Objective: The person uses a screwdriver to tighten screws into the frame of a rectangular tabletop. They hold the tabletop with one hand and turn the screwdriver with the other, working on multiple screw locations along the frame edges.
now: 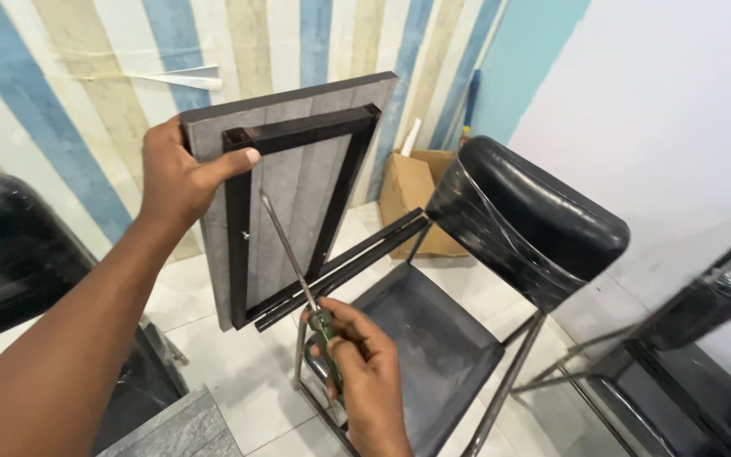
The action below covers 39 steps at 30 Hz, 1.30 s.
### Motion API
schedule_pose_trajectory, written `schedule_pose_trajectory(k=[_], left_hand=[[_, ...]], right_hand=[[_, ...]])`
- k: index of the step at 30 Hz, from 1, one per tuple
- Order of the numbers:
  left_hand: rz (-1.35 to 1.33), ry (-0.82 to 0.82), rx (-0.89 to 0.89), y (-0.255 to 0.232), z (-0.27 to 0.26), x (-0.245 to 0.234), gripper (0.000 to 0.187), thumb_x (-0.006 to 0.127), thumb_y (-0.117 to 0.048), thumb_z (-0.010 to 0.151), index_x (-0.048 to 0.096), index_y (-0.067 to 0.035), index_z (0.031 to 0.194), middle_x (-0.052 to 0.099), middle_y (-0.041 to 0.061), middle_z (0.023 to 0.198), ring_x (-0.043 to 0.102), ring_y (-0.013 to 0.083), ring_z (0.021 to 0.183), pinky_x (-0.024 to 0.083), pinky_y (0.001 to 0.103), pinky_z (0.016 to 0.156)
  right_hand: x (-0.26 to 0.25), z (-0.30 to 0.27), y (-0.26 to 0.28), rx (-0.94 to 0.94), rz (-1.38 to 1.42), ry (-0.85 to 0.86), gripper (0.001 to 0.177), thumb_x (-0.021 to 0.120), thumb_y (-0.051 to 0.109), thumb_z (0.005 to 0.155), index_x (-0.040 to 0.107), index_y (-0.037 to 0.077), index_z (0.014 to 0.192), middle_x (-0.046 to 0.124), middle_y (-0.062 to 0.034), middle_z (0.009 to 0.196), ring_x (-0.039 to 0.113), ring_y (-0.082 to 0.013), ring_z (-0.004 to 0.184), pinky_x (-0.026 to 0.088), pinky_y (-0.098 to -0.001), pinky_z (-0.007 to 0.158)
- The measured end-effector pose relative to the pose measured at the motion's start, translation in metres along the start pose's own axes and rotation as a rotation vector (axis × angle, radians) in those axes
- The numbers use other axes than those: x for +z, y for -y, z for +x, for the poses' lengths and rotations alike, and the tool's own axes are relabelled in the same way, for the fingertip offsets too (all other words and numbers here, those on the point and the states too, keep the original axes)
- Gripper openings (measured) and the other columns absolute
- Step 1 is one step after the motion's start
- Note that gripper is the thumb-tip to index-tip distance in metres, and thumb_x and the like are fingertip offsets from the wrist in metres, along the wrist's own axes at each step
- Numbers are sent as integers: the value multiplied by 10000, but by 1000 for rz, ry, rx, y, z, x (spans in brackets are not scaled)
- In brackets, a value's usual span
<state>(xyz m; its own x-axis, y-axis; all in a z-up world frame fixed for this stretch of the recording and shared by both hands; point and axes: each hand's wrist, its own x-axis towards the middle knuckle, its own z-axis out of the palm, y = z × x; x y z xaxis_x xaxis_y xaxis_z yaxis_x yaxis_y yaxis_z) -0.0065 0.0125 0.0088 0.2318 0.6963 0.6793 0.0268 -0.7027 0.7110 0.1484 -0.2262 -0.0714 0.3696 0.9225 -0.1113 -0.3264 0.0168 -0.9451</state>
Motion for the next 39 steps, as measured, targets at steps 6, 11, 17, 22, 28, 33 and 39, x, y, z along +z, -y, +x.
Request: schedule_pose_trajectory(k=[6, 11, 17, 22, 28, 33, 39], left_hand=[[32, -25, -46, -2, 0, 1, 274, 843, -134, 777, 729, 1, 986, 767, 94, 944, 723, 158, 842, 569, 297, 805], [58, -21, -41, -4, 1, 2, 275, 835, -149, 765, 737, -2, 976, 767, 97, 933, 730, 159, 842, 572, 304, 802], [51, -19, -80, -4, 0, 2, 274, 835, -144, 750, 734, -4, 962, 772, 102, 922, 737, 173, 827, 577, 310, 792], [58, -19, -77, -3, 2, 2, 284, 840, -149, 745, 733, -7, 966, 769, 105, 924, 740, 175, 829, 587, 318, 790], [44, -17, -77, -1, 1, 3, 288, 842, -151, 749, 731, -4, 971, 771, 106, 935, 739, 174, 834, 586, 312, 799], [42, -16, -64, -2, 1, 2, 279, 840, -137, 758, 738, -3, 979, 771, 102, 939, 735, 168, 845, 580, 307, 809], [34, -14, -59, 0, -1, 2, 270, 837, -134, 768, 741, -4, 985, 766, 101, 952, 719, 165, 860, 562, 304, 816]], right_hand=[[-4, 11, -43, -259, -310, -88, 420, 690, -25, 817, 754, 38, 1227, 772, -96, 992, 668, -114, 838, 549, -231, 743], [-4, 13, -54, -435, -443, -142, 441, 696, -41, 742, 761, 31, 1172, 788, -92, 1004, 745, -130, 860, 579, -245, 769], [2, 11, -56, -469, -494, -150, 420, 696, -43, 736, 759, 34, 1143, 777, -107, 1099, 783, -165, 903, 612, -282, 767], [2, 11, -56, -454, -542, -129, 436, 694, -37, 736, 742, 45, 1162, 760, -112, 1153, 790, -177, 952, 629, -290, 778], [0, 11, -58, -432, -561, -149, 439, 690, -45, 720, 759, 54, 1142, 764, -105, 1151, 796, -173, 935, 631, -282, 771], [2, 12, -62, -461, -522, -162, 410, 690, -47, 725, 764, 39, 1119, 776, -108, 1120, 804, -180, 918, 625, -284, 765], [2, 9, -49, -593, -592, -145, 403, 703, -35, 731, 757, 21, 1127, 763, -129, 1131, 792, -208, 950, 627, -311, 788]])
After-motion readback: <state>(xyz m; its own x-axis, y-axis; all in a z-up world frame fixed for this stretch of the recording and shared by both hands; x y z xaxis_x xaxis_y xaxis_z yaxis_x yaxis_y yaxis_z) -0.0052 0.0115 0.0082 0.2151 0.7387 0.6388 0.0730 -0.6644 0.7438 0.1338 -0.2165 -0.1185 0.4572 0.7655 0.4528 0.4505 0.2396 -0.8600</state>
